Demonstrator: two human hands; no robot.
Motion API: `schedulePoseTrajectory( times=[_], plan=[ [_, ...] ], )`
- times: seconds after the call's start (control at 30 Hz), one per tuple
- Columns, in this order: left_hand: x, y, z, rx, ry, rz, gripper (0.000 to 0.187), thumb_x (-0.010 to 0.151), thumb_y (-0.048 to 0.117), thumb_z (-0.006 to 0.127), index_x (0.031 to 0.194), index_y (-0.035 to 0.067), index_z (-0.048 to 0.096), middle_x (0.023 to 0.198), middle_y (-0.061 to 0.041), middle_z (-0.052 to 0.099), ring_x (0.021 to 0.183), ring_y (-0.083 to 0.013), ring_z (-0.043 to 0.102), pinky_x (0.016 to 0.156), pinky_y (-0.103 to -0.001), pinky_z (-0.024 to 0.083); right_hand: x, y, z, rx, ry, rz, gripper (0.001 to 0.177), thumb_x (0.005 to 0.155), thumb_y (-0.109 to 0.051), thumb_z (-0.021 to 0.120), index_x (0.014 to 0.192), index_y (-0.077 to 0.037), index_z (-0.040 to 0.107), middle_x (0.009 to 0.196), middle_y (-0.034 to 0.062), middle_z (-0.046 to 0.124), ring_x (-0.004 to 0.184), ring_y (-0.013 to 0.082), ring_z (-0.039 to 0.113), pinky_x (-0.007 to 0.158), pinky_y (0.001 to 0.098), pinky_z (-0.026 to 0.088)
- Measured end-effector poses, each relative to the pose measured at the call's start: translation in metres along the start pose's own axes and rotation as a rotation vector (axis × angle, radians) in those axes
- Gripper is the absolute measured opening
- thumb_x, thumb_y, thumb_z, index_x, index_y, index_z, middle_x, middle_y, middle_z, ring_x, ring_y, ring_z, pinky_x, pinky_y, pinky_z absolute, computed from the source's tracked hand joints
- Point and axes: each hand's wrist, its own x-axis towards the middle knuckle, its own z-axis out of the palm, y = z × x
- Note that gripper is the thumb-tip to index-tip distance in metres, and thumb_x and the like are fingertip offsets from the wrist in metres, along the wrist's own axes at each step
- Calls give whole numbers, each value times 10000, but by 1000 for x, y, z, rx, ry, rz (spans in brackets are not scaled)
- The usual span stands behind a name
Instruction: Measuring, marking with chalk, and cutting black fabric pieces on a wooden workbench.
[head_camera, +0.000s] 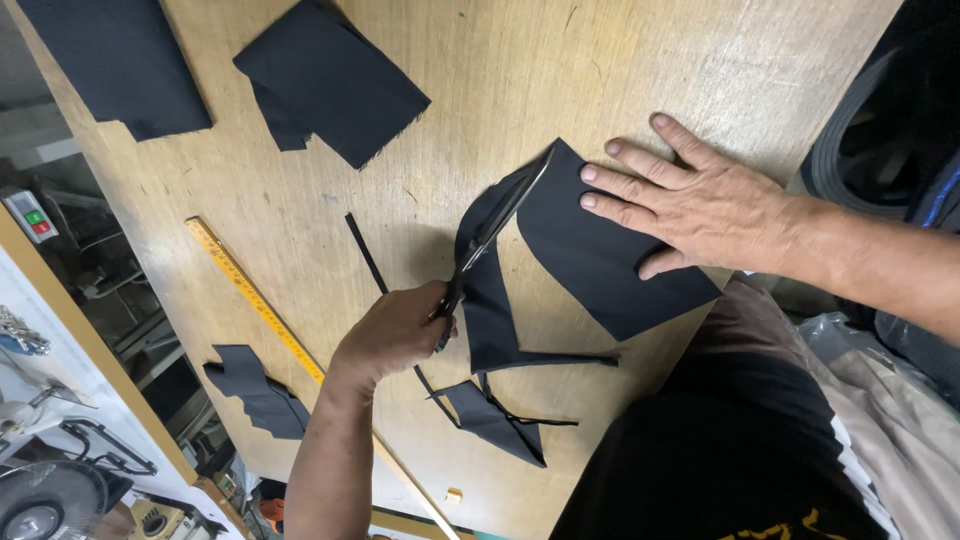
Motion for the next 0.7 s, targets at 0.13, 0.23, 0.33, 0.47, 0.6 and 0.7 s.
schedulePoseTrajectory(
  times=[0.13, 0.23, 0.33, 0.47, 0.6, 0.7],
  plan=[
    [3, 3, -2, 69, 17, 18, 181, 923, 247, 471, 983, 118, 584, 759, -24, 642, 656, -181, 584, 624, -354, 398, 0, 0, -2, 27, 9, 3, 1163, 739, -998, 76, 1654, -284, 152, 1730, -21, 237, 1563, 250, 296, 1263, 646, 55],
    [-1, 12, -6, 84, 14, 11, 190, 906, 241, 453, 960, 123, 591, 776, -10, 657, 679, -175, 602, 647, -340, 420, 0, 2, -4, 32, -10, -1, 1162, 742, -991, 76, 1656, -274, 128, 1736, -10, 208, 1567, 254, 281, 1259, 652, 46],
    [-2, 18, -6, 97, 12, 3, 190, 903, 202, 429, 951, 129, 598, 848, -30, 714, 735, -202, 662, 681, -351, 464, 1, 4, -7, 23, -33, -7, 1171, 733, -1001, 54, 1658, -283, 97, 1743, -5, 175, 1576, 258, 241, 1243, 665, -13],
    [-15, 34, 14, -72, 26, -82, 204, 898, 176, 452, 983, 111, 626, 946, -37, 764, 771, -195, 694, 663, -318, 513, 2, 2, -5, 311, 9, 23, 1129, 745, -915, 201, 1638, -231, 96, 1721, 51, 128, 1577, 275, 142, 1297, 591, 5],
    [-17, -5, 81, -359, 188, -119, 425, 865, 253, 605, 1268, 128, 660, 1067, -5, 735, 969, -143, 684, 849, -280, 506, -4, 3, -20, -93, -34, 93, 1171, 772, -989, 54, 1657, -237, 197, 1714, 51, 253, 1536, 291, 276, 1261, 620, 32],
    [-18, -36, 158, -584, 384, -38, 406, 882, 203, 395, 1186, 84, 636, 894, 27, 784, 914, -136, 703, 862, -264, 507, -19, -14, 6, -137, -34, 288, 1174, 856, -1034, 11, 1688, -241, 247, 1727, 62, 258, 1558, 325, 232, 1283, 656, -45]
  ],
)
